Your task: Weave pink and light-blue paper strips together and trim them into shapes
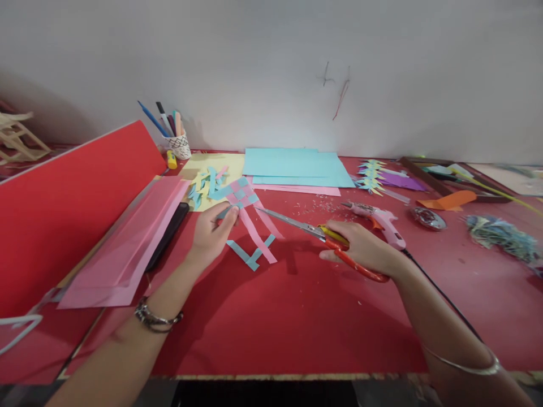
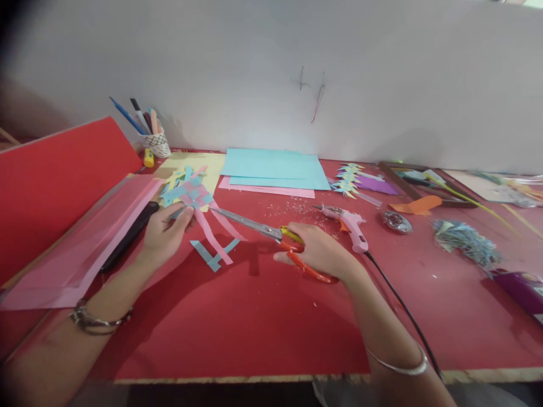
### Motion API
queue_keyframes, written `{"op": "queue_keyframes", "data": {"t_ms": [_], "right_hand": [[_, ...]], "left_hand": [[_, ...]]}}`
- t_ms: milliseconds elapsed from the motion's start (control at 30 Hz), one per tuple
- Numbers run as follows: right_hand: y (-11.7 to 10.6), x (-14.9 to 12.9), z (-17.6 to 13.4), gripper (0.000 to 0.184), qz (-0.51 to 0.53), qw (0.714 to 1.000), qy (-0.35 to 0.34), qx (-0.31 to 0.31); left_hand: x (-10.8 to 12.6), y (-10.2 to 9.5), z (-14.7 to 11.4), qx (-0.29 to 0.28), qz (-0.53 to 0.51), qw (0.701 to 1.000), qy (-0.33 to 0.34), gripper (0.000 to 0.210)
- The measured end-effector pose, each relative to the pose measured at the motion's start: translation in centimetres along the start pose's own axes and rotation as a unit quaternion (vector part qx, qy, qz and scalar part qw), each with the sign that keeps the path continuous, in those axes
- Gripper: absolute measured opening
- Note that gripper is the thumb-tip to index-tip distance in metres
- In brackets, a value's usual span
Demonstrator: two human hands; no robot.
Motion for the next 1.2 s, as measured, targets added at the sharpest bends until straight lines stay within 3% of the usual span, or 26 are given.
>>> {"op": "queue_keyframes", "data": {"t_ms": [1200], "right_hand": [[-0.26, -0.04, -0.12, 0.043, -0.013, 1.000, -0.005, 0.017]], "left_hand": [[-0.23, 0.04, 0.22, -0.013, 0.010, 1.000, -0.012, 0.026]]}}
Point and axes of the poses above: each hand's wrist, its own z-axis towards the middle knuckle, its own y-axis out of the palm, x = y × z, the point moved 6 cm from there along z, towards the middle knuckle, and after that the axes turned 5 degrees about x, right-handed, at the moved point
